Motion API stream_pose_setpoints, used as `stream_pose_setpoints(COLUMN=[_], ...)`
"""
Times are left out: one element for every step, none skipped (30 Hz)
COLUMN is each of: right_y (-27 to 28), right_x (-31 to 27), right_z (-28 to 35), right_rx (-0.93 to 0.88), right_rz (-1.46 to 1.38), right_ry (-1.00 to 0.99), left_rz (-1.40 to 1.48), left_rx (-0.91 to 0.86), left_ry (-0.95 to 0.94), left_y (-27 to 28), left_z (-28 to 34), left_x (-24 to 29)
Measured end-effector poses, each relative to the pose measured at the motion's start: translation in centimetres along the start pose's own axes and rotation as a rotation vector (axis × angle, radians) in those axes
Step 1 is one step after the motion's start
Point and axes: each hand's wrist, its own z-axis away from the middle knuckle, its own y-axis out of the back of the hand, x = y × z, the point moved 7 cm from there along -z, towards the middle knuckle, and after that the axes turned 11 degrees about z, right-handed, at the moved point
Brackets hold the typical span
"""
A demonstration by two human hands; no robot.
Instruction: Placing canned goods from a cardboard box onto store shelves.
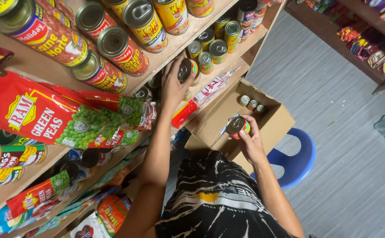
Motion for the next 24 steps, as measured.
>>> stream_pose_setpoints(right_y=[0.0,0.2,0.3,0.4,0.5,0.7,0.8,0.8,0.8,0.8,1.2,1.6,1.9,2.0,2.0,2.1,2.0,1.8,1.6,1.5,1.3,1.2,1.3,1.3], right_x=[0.1,0.0,0.1,0.1,0.1,0.2,0.2,0.1,-0.1,-0.2,0.1,0.6,1.1,1.2,1.3,1.5,1.4,1.2,1.0,0.9,0.7,0.6,0.7,0.8], right_z=[0.0,0.0,-0.1,-0.1,-0.1,-0.2,-0.3,-0.3,-0.4,-0.4,-0.5,-0.5,-0.6,-0.7,-0.7,-0.8,-0.9,-1.0,-1.1,-1.2,-1.2,-1.4,-1.5,-1.6], right_rx=[0.005,0.01,0.018,0.026,0.032,0.041,0.05,0.056,0.061,0.066,0.071,0.076,0.082,0.085,0.09,0.095,0.097,0.09,0.084,0.085,0.084,0.08,0.081,0.078], right_rz=[-0.001,-0.002,-0.003,-0.003,-0.004,-0.004,-0.003,-0.004,0.012,0.029,0.028,0.017,0.007,0.005,0.013,0.021,0.02,0.025,0.03,0.03,0.044,0.058,0.059,0.062], right_ry=[-0.003,-0.002,-0.004,-0.007,-0.006,-0.006,-0.006,-0.004,-0.002,-0.002,-0.002,0.001,0.003,0.0,-0.004,-0.009,-0.011,-0.01,-0.009,-0.01,-0.008,-0.004,-0.003,0.0], left_rz=[-0.072,-0.07,-0.104,-0.139,-0.137,-0.192,-0.246,-0.244,-0.22,-0.197,-0.196,-0.144,-0.092,-0.091,-0.063,-0.034,-0.034,-0.027,-0.021,-0.02,-0.028,-0.037,-0.036,-0.014], left_rx=[-0.014,-0.02,-0.052,-0.083,-0.089,-0.127,-0.164,-0.17,-0.209,-0.248,-0.253,-0.279,-0.304,-0.308,-0.333,-0.357,-0.36,-0.395,-0.43,-0.432,-0.46,-0.488,-0.488,-0.488], left_ry=[-0.031,-0.032,-0.022,-0.012,-0.013,0.013,0.039,0.036,0.032,0.03,0.029,0.044,0.06,0.062,0.071,0.08,0.083,0.072,0.062,0.063,0.074,0.083,0.083,0.09], left_y=[-0.5,-0.8,-1.3,-1.7,-1.7,-1.9,-2.0,-2.0,-2.2,-2.4,-2.3,-2.3,-2.3,-2.3,-2.4,-2.4,-2.4,-2.5,-2.7,-2.6,-2.7,-2.7,-2.8,-2.9], left_z=[-0.5,-0.8,-1.2,-1.5,-1.7,-2.0,-2.3,-2.4,-2.4,-2.3,-2.5,-2.5,-2.6,-2.7,-2.8,-2.9,-2.9,-3.0,-3.1,-3.3,-3.3,-3.5,-3.5,-3.5], left_x=[-1.3,-2.0,-2.9,-3.7,-3.2,-2.9,-2.5,-3.3,-4.0,-4.7,-4.8,-5.1,-5.4,-5.4,-5.4,-5.4,-5.6,-5.6,-5.6,-5.4,-5.2,-4.9,-5.0,-5.2])
